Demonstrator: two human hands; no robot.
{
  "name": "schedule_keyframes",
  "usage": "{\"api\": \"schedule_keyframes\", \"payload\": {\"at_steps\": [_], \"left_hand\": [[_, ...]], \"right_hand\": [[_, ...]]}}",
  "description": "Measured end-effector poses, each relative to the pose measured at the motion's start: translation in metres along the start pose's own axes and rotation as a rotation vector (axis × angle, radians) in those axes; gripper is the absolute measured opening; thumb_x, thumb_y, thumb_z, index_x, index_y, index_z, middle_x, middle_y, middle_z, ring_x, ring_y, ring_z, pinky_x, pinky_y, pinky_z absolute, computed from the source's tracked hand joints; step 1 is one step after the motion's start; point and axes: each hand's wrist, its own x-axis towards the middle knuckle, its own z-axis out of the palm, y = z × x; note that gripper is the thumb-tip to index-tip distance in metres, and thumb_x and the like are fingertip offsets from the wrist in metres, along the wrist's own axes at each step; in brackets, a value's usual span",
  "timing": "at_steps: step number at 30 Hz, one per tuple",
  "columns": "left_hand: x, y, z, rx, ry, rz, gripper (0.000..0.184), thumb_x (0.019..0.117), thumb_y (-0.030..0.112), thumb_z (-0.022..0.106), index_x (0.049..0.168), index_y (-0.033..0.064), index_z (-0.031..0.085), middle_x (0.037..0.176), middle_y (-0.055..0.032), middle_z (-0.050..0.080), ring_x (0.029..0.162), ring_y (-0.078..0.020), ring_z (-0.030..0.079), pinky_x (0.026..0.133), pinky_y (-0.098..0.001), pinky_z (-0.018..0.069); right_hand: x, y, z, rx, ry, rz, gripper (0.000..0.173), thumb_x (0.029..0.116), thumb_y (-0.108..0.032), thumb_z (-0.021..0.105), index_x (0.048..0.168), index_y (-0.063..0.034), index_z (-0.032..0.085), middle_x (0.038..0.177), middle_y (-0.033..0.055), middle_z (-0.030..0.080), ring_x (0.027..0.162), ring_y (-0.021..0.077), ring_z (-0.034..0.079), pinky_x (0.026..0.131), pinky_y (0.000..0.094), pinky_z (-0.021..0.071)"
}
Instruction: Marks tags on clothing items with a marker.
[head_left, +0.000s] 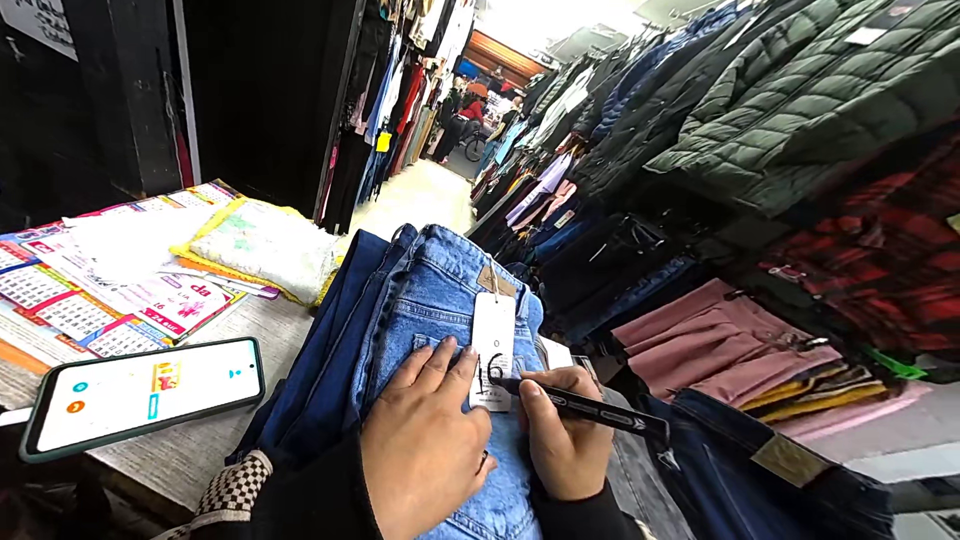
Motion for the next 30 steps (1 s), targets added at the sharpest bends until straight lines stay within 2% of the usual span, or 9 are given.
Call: {"api": "schedule_keyframes", "payload": {"at_steps": [5,11,16,20,26,30], "left_hand": [[-0.0003,-0.0002,0.0007,0.016,0.013,0.004,0.040,0.0999,0.048,0.053,0.120,0.0216,0.075,0.158,-0.0182,0.045,0.152,-0.0380,0.031,0.119,-0.0586,0.0275],[0.0000,-0.0002,0.0001,0.012,0.013,0.005,0.041,0.1000,0.048,0.053,0.120,0.0201,0.075,0.157,-0.0195,0.045,0.151,-0.0380,0.034,0.119,-0.0588,0.0287],[0.0000,0.0006,-0.0009,-0.005,-0.001,0.001,0.041,0.1005,0.047,0.053,0.122,0.0200,0.075,0.158,-0.0191,0.044,0.152,-0.0378,0.032,0.119,-0.0588,0.0268],[-0.0005,-0.0004,-0.0004,-0.012,0.027,0.004,0.040,0.0988,0.047,0.056,0.120,0.0194,0.076,0.157,-0.0196,0.045,0.150,-0.0387,0.035,0.118,-0.0595,0.0292],[0.0000,-0.0002,-0.0016,-0.002,-0.005,0.002,0.041,0.1002,0.047,0.053,0.122,0.0206,0.075,0.158,-0.0190,0.044,0.152,-0.0380,0.032,0.119,-0.0592,0.0274],[0.0002,-0.0002,-0.0025,-0.017,-0.017,-0.004,0.041,0.1005,0.046,0.053,0.122,0.0191,0.074,0.159,-0.0190,0.043,0.152,-0.0376,0.032,0.120,-0.0586,0.0272]], "right_hand": [[0.0007,-0.0002,-0.0006,-0.047,0.084,0.009,0.004,0.0903,-0.009,0.061,0.090,-0.0071,0.057,0.068,-0.0039,0.062,0.049,0.0041,0.055,0.045,0.0206,0.0484],[0.0004,-0.0012,0.0033,-0.001,0.003,-0.022,0.009,0.0933,-0.011,0.063,0.097,-0.0037,0.060,0.077,-0.0021,0.065,0.056,0.0042,0.058,0.052,0.0209,0.0525],[0.0008,-0.0012,0.0024,-0.009,0.043,-0.007,0.006,0.0930,-0.009,0.061,0.096,-0.0044,0.058,0.073,-0.0032,0.064,0.052,0.0041,0.057,0.049,0.0204,0.0516],[0.0013,-0.0025,0.0042,0.009,0.010,-0.016,0.008,0.0926,-0.010,0.062,0.097,-0.0030,0.061,0.079,-0.0018,0.065,0.056,0.0041,0.059,0.052,0.0204,0.0534],[0.0009,-0.0009,0.0006,-0.029,0.079,0.018,0.002,0.0908,-0.008,0.059,0.090,-0.0077,0.057,0.068,-0.0049,0.062,0.048,0.0034,0.055,0.045,0.0200,0.0486],[-0.0003,-0.0015,0.0001,-0.023,0.034,-0.008,0.004,0.0893,-0.009,0.061,0.088,-0.0087,0.058,0.070,-0.0060,0.063,0.050,0.0017,0.056,0.046,0.0187,0.0491]]}}
